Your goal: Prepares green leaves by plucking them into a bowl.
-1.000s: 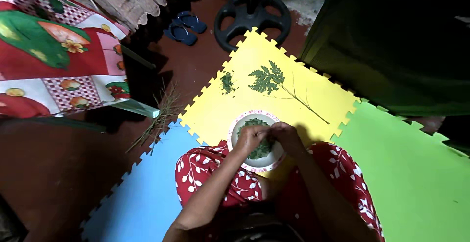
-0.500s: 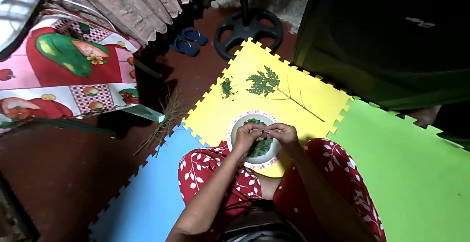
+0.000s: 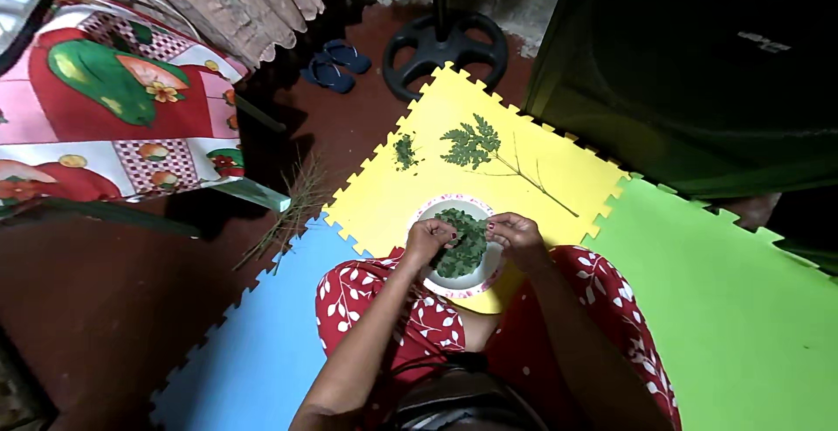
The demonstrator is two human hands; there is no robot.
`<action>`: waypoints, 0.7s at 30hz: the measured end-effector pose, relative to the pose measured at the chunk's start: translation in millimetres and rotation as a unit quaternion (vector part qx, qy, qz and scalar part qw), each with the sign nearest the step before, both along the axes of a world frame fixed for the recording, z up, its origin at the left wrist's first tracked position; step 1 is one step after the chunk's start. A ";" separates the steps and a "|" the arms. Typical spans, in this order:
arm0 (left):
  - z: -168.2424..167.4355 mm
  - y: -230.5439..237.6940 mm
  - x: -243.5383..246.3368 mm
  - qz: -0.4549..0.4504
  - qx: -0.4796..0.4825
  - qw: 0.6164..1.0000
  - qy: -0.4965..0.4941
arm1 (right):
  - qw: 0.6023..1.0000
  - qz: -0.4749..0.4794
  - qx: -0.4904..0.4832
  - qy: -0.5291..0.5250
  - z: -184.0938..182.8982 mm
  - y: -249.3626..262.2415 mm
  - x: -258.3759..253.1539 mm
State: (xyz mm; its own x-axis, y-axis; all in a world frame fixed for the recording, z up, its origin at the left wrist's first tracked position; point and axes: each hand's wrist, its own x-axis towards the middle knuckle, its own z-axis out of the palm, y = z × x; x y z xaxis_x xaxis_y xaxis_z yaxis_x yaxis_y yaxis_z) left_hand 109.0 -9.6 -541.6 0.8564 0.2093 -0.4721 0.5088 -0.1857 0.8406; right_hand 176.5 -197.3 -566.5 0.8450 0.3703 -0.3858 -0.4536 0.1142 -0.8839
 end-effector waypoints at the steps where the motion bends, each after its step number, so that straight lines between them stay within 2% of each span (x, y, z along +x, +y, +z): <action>1: -0.7 1.8 0.3 -0.047 0.052 0.997 0.016 | 1.000 0.004 0.001 0.007 0.0 2.0 -1.0; 3: 4.0 -1.1 2.9 -0.107 0.098 0.989 0.031 | 1.000 0.013 0.000 0.005 -1.3 6.1 -3.2; 6: 7.4 -16.1 2.6 -0.093 0.073 0.992 -0.051 | 1.000 0.025 -0.005 -0.005 -3.0 12.6 -8.0; 8: 7.0 -24.2 1.6 -0.075 0.091 0.987 -0.112 | 1.000 0.026 -0.005 -0.010 -3.9 16.3 -9.7; 10: 9.3 -26.6 2.1 -0.062 0.097 0.985 -0.128 | 1.000 0.014 -0.002 -0.007 -1.9 18.3 -10.4; 14: 9.7 -27.0 4.3 -0.019 0.057 0.993 -0.104 | 1.000 0.023 -0.004 0.000 4.4 14.3 -9.9; 21: 11.3 -20.7 5.6 -0.010 -0.011 0.998 -0.065 | 0.998 0.055 -0.023 -0.037 4.3 10.9 -7.5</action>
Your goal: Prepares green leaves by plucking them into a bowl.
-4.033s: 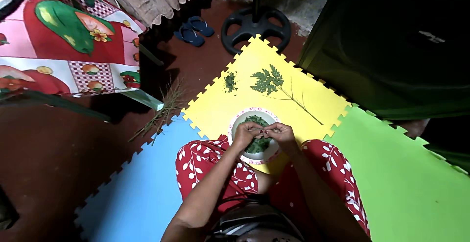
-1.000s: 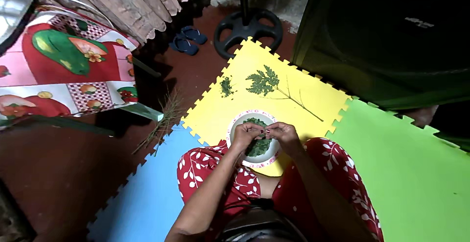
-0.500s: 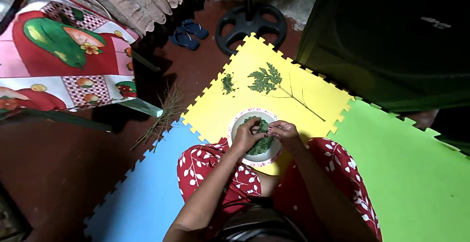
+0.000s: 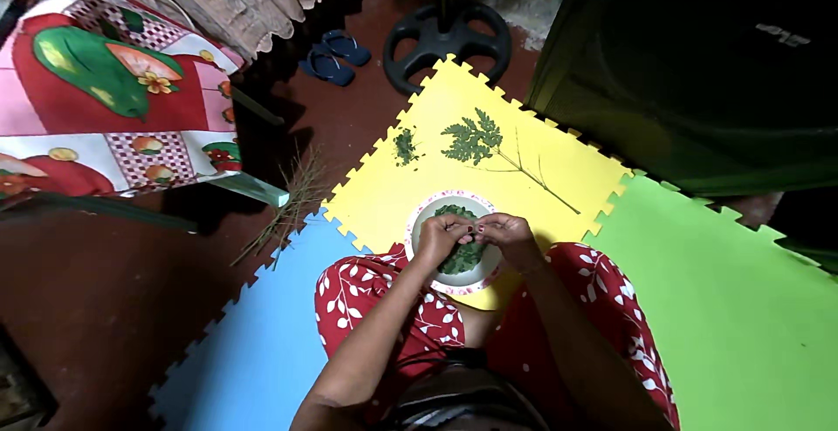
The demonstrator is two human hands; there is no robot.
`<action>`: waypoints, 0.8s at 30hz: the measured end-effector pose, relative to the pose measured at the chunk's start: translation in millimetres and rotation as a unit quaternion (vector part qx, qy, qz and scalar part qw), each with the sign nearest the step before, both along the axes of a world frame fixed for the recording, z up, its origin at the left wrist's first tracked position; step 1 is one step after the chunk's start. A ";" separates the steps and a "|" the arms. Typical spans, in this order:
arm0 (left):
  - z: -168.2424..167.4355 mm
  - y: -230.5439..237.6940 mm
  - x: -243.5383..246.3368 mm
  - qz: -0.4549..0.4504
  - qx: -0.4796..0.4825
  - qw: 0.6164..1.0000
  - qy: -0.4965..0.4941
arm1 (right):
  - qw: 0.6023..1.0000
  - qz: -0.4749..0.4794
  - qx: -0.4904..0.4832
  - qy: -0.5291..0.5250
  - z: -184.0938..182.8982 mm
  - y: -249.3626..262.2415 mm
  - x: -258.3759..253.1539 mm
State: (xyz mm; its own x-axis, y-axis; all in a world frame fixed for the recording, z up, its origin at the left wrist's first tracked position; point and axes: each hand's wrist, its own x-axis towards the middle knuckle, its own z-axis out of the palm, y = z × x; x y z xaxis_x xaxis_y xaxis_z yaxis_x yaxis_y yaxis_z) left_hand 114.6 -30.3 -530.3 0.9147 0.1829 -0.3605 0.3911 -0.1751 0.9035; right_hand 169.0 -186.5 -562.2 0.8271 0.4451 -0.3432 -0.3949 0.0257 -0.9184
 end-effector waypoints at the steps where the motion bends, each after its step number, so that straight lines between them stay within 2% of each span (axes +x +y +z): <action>1: 0.8 1.0 0.4 0.005 -0.003 1.000 0.004 | 1.000 -0.007 0.001 0.002 0.4 -1.4 1.1; 6: -5.4 16.4 -1.5 0.032 -0.012 0.999 0.017 | 0.999 -0.037 -0.007 0.015 -2.3 -17.2 11.6; 10: -3.9 18.2 -1.6 -0.056 0.081 0.994 0.050 | 0.999 -0.023 -0.013 0.026 -0.2 -11.8 9.1; 13: 0.0 12.8 -0.2 -0.116 0.121 0.985 0.034 | 1.000 -0.015 -0.022 0.015 1.0 -6.7 6.3; 18: 5.4 5.3 4.4 -0.129 0.137 0.982 0.015 | 1.000 -0.006 -0.029 -0.009 -1.2 -0.4 3.1; 24: 5.4 10.1 12.7 -0.138 0.107 0.983 0.057 | 0.996 0.028 -0.027 -0.083 -3.1 5.8 4.5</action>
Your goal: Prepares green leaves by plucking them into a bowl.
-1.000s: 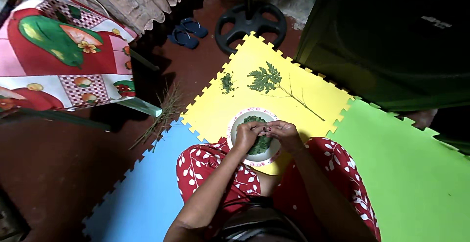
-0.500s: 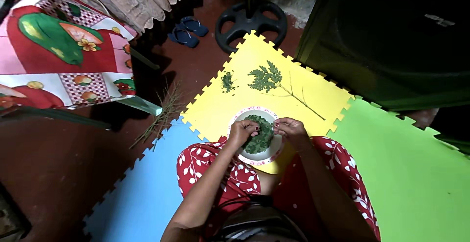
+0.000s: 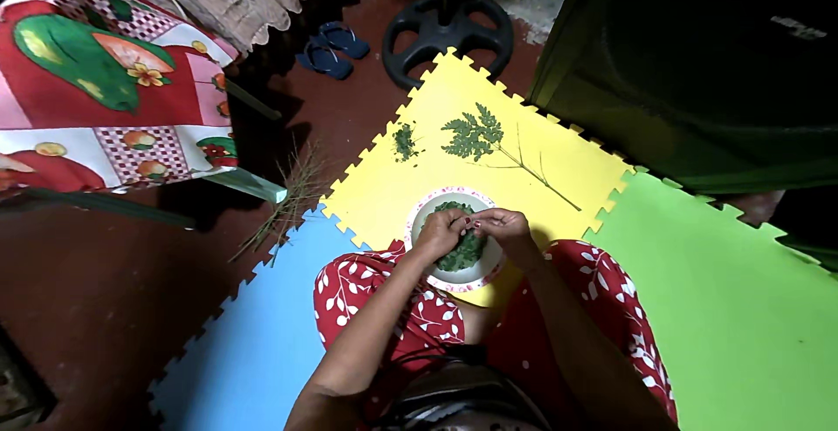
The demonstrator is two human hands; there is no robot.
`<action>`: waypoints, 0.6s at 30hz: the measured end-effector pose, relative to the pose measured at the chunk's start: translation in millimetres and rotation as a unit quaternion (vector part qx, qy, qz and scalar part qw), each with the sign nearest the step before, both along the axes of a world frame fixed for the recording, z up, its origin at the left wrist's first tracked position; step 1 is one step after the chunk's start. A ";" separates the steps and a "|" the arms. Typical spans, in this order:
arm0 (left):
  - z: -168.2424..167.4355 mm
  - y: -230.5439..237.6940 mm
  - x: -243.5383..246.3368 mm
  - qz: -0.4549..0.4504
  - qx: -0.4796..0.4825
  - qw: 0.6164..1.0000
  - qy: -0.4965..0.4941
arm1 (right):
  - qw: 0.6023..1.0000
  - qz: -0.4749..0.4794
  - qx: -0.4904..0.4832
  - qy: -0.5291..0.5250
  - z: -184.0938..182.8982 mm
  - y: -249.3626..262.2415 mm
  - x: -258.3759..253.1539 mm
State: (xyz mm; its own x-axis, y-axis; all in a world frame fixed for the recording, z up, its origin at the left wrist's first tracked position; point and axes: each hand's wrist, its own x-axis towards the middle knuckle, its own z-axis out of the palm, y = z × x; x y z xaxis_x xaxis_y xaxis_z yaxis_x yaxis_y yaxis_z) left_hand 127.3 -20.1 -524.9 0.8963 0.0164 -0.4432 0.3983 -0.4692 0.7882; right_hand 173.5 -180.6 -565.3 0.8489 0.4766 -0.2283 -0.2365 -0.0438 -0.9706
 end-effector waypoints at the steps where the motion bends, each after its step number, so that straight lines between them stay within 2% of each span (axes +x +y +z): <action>1: -1.0 2.3 0.5 0.012 -0.025 1.000 0.002 | 1.000 0.001 0.012 0.004 -1.3 -0.2 2.2; 4: -5.4 15.5 2.7 0.095 -0.095 0.991 -0.024 | 0.999 0.000 0.007 0.040 -9.6 -5.5 10.9; 6: -13.0 32.8 12.8 0.141 -0.081 0.986 -0.046 | 0.997 0.041 -0.057 0.033 -9.7 -7.5 14.0; 9: -29.3 64.7 45.3 0.170 -0.004 0.984 -0.053 | 0.965 0.158 -0.180 -0.112 -16.9 -6.1 14.2; 11: -37.9 85.1 68.2 0.154 0.085 0.984 -0.039 | 0.944 0.167 -0.246 -0.145 -16.1 -2.7 18.6; 13: -38.3 94.5 78.5 0.112 0.156 0.981 -0.006 | 0.936 0.146 -0.292 -0.130 -12.9 1.0 21.8; 18: -29.1 68.2 48.2 0.037 0.148 0.987 -0.052 | 0.894 0.245 -0.371 -0.052 -8.0 28.2 17.9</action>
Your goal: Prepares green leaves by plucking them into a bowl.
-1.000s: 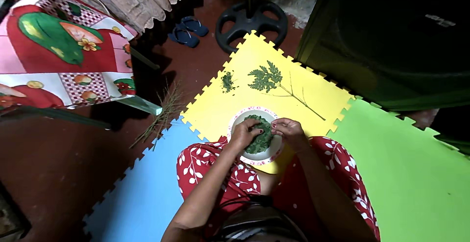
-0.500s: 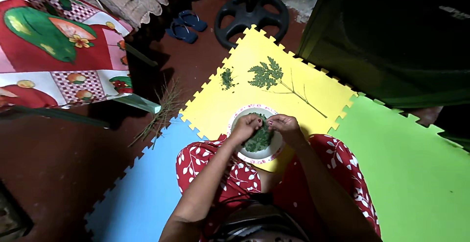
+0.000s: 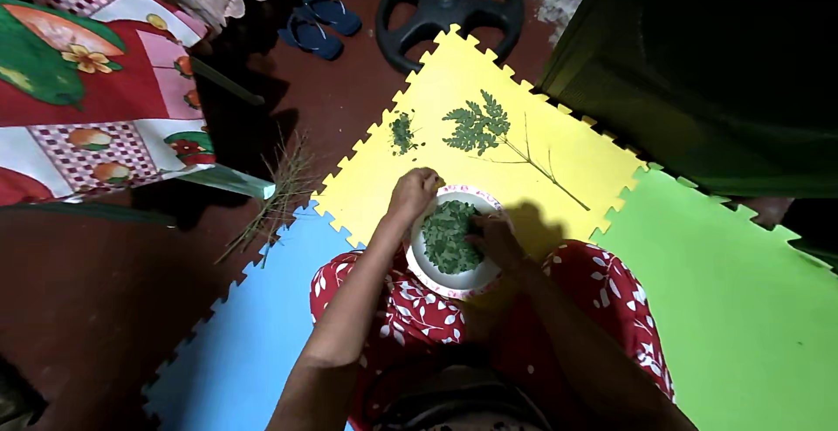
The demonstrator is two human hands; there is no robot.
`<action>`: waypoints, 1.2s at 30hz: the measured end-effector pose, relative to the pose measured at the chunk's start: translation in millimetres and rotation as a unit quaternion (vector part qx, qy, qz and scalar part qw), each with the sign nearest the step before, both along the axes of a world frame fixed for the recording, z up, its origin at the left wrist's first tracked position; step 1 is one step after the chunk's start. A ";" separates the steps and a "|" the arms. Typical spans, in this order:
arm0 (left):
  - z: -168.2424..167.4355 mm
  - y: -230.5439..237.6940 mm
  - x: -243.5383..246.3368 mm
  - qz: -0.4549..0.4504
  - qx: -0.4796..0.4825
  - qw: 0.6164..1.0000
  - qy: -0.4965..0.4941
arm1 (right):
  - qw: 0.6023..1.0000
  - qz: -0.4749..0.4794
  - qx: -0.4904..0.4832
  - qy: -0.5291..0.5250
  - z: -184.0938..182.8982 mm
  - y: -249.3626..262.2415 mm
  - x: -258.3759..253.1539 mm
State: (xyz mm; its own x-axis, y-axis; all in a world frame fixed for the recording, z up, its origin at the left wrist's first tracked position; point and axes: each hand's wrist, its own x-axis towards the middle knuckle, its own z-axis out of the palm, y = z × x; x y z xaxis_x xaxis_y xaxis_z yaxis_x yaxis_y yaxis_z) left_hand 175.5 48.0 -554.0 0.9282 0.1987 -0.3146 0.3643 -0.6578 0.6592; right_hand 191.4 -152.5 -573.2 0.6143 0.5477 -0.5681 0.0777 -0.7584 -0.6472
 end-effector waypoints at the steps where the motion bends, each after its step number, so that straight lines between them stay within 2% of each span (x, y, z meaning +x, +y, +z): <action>1: -1.8 -6.9 -7.9 -0.007 -0.011 1.000 0.007 | 1.000 0.013 -0.015 0.011 -5.3 4.3 -1.3; 4: -10.8 -22.5 -26.8 -0.056 -0.049 0.995 0.065 | 0.999 0.035 -0.030 -0.014 -17.3 6.8 -6.1; 8: -17.7 -45.5 -42.2 -0.128 -0.070 0.984 0.104 | 0.996 0.019 0.018 -0.086 -14.3 -0.5 -9.9; 13: -10.3 -60.8 -60.5 -0.068 -0.098 0.990 0.074 | 0.985 0.000 0.087 -0.150 -11.2 -8.1 -26.7; 18: -6.5 -53.9 -74.5 -0.008 -0.121 0.991 0.059 | 0.990 0.027 0.064 -0.122 -2.4 -14.5 -26.9; 21: -8.0 -44.0 -76.1 0.030 -0.118 0.991 0.063 | 0.993 0.003 0.071 -0.089 -1.5 -19.6 -18.0; 25: -5.6 -48.4 -73.2 0.002 -0.119 0.988 0.096 | 0.992 -0.041 0.110 -0.049 -7.6 -18.9 -14.4; 29: -8.7 -59.6 -70.9 -0.010 -0.129 0.989 0.065 | 0.987 -0.080 0.138 -0.004 -14.2 -15.6 -15.6; 33: -6.8 -57.9 -71.5 0.004 -0.135 0.989 0.063 | 0.982 -0.122 0.137 0.050 -8.7 -16.1 -12.7; 36: -6.8 -52.1 -72.6 0.027 -0.138 0.988 0.067 | 0.980 -0.136 0.140 0.047 -7.7 -17.8 -10.0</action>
State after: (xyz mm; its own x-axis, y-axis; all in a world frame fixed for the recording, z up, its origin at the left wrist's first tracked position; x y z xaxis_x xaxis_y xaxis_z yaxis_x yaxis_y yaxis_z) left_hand 102.9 -4.1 -560.8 0.8652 0.1355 -0.4827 0.4895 -0.4364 0.7549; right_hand 181.4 -170.3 -580.9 0.7109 0.5141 -0.4799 -0.1730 -0.5336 -0.8278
